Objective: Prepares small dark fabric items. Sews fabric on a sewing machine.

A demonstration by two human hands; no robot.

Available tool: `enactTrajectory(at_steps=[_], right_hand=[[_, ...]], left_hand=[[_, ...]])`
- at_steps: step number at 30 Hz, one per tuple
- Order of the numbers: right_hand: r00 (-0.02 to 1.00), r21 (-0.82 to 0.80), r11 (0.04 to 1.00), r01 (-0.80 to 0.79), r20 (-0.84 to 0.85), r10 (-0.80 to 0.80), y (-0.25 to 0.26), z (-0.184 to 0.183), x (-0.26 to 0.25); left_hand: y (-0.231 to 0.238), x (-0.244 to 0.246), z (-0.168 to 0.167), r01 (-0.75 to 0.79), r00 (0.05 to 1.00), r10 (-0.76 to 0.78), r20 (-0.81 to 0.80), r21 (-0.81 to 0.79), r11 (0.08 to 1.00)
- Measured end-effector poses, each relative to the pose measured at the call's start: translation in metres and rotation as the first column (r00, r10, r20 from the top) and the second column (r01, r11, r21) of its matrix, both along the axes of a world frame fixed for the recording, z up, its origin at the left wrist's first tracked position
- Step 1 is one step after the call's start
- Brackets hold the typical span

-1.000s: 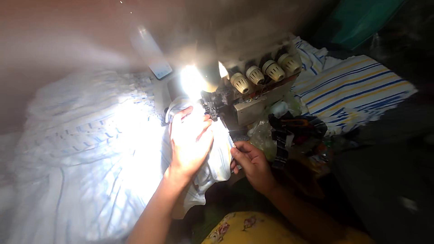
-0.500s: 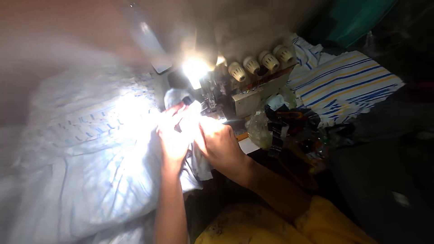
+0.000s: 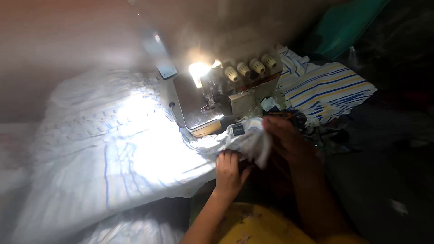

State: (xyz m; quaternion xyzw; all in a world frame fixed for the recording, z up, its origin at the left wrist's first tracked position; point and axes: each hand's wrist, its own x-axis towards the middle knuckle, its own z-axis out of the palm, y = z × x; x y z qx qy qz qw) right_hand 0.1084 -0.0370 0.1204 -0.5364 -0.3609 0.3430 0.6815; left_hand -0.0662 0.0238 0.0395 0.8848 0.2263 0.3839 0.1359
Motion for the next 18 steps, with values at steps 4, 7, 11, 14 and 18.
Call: enactTrajectory(at_steps=[4, 7, 11, 14, 18], right_hand=[[0.962, 0.397, 0.880, 0.260, -0.027, -0.272, -0.049, 0.018, -0.009], [0.920, 0.541, 0.793, -0.278, 0.387, 0.059, -0.075, 0.023, 0.034], [0.847, 0.189, 0.912, -0.363, 0.475, 0.239, -0.078, 0.076, 0.005], [0.703, 0.006, 0.901, -0.434, 0.628, 0.334, -0.070, 0.091, 0.010], [0.406, -0.049, 0.899, -0.434, 0.881, 0.244, -0.069, 0.120, 0.007]], left_hand=[[-0.016, -0.002, 0.051, 0.421, 0.903, -0.370, 0.219, -0.269, 0.866], [-0.028, -0.017, 0.089, 0.618, 0.784, -0.510, 0.354, -0.363, 0.698], [-0.028, -0.064, 0.134, 0.435, 0.894, -0.263, 0.364, -0.560, 0.705], [-0.021, -0.107, 0.150, 0.360, 0.894, -0.085, 0.439, -0.594, 0.720], [-0.025, -0.173, 0.175, 0.362, 0.910, -0.243, 0.335, -0.359, 0.860]])
